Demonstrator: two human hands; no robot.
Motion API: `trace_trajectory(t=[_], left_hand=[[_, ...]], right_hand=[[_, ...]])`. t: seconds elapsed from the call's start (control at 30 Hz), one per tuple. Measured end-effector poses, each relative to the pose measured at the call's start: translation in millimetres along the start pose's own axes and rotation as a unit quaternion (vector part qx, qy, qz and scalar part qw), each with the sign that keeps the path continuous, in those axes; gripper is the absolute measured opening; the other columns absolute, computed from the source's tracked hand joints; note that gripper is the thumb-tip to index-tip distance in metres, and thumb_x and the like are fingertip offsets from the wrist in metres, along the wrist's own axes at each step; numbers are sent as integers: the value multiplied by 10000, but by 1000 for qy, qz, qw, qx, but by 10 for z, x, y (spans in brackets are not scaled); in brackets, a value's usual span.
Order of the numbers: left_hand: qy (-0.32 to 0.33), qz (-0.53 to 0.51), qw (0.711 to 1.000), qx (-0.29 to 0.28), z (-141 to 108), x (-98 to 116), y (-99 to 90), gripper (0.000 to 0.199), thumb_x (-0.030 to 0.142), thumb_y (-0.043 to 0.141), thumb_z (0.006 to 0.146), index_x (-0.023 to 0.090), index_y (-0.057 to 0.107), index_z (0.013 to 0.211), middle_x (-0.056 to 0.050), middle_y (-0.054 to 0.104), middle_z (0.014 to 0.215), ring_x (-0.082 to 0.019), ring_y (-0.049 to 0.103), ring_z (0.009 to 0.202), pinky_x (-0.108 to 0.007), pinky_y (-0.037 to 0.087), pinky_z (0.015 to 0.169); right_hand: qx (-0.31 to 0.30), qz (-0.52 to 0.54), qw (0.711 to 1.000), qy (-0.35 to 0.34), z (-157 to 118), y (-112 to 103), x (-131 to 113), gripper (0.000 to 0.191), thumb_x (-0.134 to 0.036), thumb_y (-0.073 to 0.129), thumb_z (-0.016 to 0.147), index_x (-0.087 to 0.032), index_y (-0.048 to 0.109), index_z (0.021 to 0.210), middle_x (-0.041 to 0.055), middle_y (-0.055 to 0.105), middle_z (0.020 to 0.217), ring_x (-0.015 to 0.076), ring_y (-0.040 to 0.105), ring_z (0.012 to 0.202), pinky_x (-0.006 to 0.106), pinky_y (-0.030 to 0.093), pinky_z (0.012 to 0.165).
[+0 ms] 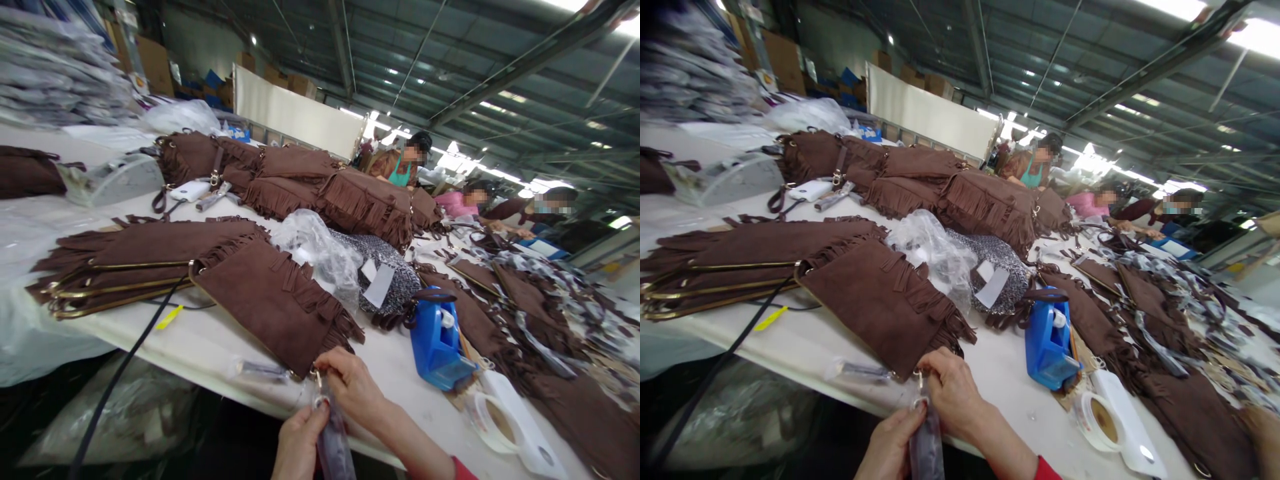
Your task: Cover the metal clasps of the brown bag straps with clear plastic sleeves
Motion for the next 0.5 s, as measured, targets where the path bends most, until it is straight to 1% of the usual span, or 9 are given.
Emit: trace_trajectory(t=[0.07, 0.13, 0.23, 0.3, 0.4, 0.5], left_hand=[[0, -26, 1000, 8, 13, -17, 9, 503, 505, 806, 339, 110, 637, 602, -23, 597, 446, -112, 503, 411, -214, 365, 438], [-6, -49, 999, 11, 8, -30, 33, 505, 500, 814, 306, 125, 618, 583, -9, 590, 445, -114, 508, 419, -219, 376, 449], [-10, -61, 998, 0, -25, -11, 87, 444, 477, 812, 363, 148, 557, 518, 29, 540, 409, -82, 462, 395, -201, 348, 436], [-8, -66, 998, -1, -56, 21, 108, 425, 458, 813, 385, 151, 550, 516, 31, 539, 413, -76, 456, 400, -199, 345, 440], [-8, -74, 997, 29, -103, 85, 102, 450, 443, 824, 345, 136, 608, 592, 14, 573, 444, -95, 486, 426, -213, 364, 454], [13, -72, 996, 55, -132, 216, 118, 488, 439, 825, 313, 112, 628, 616, 7, 575, 446, -107, 495, 440, -225, 373, 461]], right_hand=[[-21, -12, 1000, -6, 37, 56, 12, 345, -11, 380, 612, -181, 631, 776, 18, 611, 744, 127, 538, 718, 221, 392, 655], [-33, -12, 999, -12, 60, 91, 22, 335, -15, 374, 604, -176, 623, 761, 14, 612, 729, 122, 537, 701, 213, 392, 644], [-45, -4, 999, -8, 75, 117, 38, 299, -34, 375, 620, -180, 612, 730, 0, 607, 698, 111, 525, 659, 201, 387, 622], [-49, 3, 999, 7, 84, 122, 60, 284, -44, 377, 625, -182, 610, 710, -7, 605, 677, 107, 520, 634, 198, 384, 610], [-57, 10, 998, 20, 104, 133, 73, 270, -48, 383, 602, -179, 612, 659, -6, 604, 653, 110, 523, 629, 202, 383, 615], [-62, 19, 997, 33, 121, 148, 93, 269, -54, 381, 585, -175, 616, 635, -4, 602, 638, 113, 528, 618, 207, 384, 603]])
Point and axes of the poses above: each hand's wrist, its own z-axis towards the middle knuckle, its own y-axis out of the palm, x = y × z, the point moved 9 cm from there along z, towards the middle knuckle
